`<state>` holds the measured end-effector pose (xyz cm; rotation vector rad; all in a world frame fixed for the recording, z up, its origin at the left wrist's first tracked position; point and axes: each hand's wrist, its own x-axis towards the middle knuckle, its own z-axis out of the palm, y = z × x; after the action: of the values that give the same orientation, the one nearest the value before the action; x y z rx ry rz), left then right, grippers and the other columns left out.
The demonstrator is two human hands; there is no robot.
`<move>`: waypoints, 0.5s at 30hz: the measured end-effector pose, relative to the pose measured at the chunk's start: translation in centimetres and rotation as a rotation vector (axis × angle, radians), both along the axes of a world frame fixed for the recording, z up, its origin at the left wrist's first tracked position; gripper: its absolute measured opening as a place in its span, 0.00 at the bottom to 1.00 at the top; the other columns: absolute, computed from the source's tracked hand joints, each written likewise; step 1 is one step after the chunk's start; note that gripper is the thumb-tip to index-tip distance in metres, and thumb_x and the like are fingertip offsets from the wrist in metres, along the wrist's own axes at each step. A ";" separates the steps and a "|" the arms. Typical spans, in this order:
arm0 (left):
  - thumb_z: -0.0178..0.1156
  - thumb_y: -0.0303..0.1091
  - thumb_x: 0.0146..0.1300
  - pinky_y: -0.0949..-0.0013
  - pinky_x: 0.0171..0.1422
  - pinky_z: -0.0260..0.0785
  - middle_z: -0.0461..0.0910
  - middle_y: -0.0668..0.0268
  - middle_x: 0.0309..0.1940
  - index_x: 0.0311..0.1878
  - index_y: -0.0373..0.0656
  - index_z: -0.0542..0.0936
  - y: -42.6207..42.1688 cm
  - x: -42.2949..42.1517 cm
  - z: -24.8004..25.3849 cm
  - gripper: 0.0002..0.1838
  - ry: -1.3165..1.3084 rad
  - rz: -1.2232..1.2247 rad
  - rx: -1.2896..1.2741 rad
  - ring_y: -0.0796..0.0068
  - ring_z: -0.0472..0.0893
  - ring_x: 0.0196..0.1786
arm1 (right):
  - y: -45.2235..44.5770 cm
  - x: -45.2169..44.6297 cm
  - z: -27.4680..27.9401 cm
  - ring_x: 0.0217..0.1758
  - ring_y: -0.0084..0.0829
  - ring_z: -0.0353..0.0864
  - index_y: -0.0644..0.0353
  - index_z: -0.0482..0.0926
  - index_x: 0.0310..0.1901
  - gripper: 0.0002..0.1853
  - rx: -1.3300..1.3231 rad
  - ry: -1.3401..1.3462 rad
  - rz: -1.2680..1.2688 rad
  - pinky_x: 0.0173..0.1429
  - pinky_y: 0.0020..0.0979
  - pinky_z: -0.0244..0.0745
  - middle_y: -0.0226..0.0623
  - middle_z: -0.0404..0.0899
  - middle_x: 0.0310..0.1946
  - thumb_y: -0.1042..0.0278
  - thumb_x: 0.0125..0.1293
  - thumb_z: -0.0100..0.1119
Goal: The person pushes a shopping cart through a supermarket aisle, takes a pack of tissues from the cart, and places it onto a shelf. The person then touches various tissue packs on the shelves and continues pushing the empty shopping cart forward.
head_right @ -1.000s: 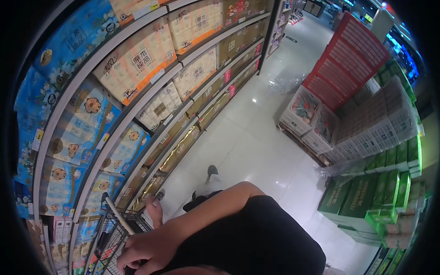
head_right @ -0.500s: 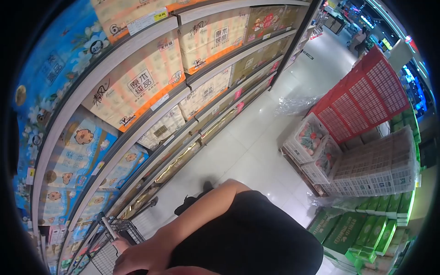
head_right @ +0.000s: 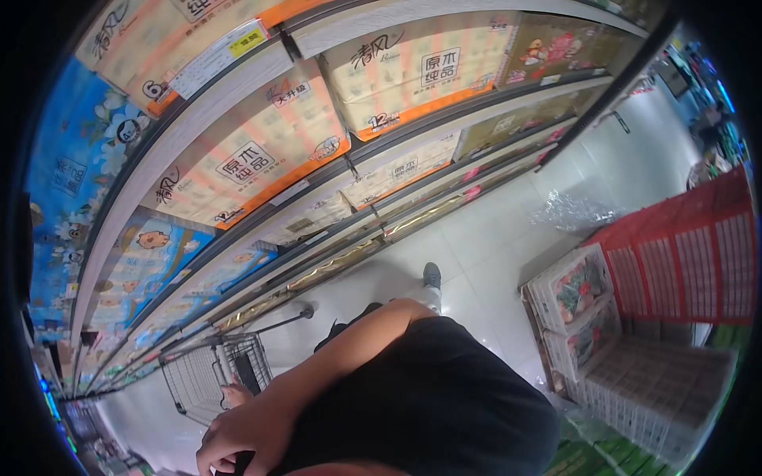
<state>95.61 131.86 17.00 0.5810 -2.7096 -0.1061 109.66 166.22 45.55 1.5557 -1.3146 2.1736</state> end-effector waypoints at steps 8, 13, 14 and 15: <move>0.54 0.55 0.64 0.48 0.48 0.74 0.80 0.45 0.45 0.57 0.32 0.70 8.7 9.2 -0.4 0.32 -0.118 -0.130 0.009 0.49 0.81 0.49 | 9.5 3.5 -0.6 0.32 0.33 0.73 0.61 0.76 0.51 0.18 0.006 -0.009 0.165 0.38 0.33 0.68 0.34 0.75 0.31 0.57 0.67 0.60; 0.53 0.55 0.64 0.47 0.47 0.74 0.80 0.44 0.45 0.57 0.32 0.70 12.5 14.4 -0.7 0.33 -0.212 -0.249 0.017 0.48 0.81 0.48 | 13.9 4.5 -3.1 0.32 0.31 0.81 0.64 0.77 0.43 0.14 -0.012 -0.088 0.108 0.37 0.31 0.72 0.34 0.79 0.26 0.63 0.60 0.62; 0.53 0.55 0.65 0.47 0.47 0.74 0.80 0.44 0.45 0.57 0.32 0.69 13.1 15.3 -0.7 0.33 -0.234 -0.272 0.023 0.48 0.81 0.48 | 14.2 4.5 -3.6 0.34 0.28 0.81 0.63 0.77 0.43 0.15 0.008 -0.157 0.144 0.38 0.29 0.72 0.33 0.81 0.28 0.64 0.58 0.65; 0.53 0.55 0.65 0.47 0.47 0.74 0.80 0.44 0.44 0.57 0.32 0.69 13.6 16.3 -0.7 0.33 -0.265 -0.295 0.031 0.48 0.81 0.48 | 14.6 4.6 -3.8 0.34 0.28 0.81 0.63 0.77 0.43 0.15 0.010 -0.171 0.152 0.38 0.29 0.72 0.33 0.81 0.28 0.64 0.58 0.65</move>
<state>111.92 145.45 16.27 0.2111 -3.0411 -0.1563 114.23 180.80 41.72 1.5504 -1.2934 2.4444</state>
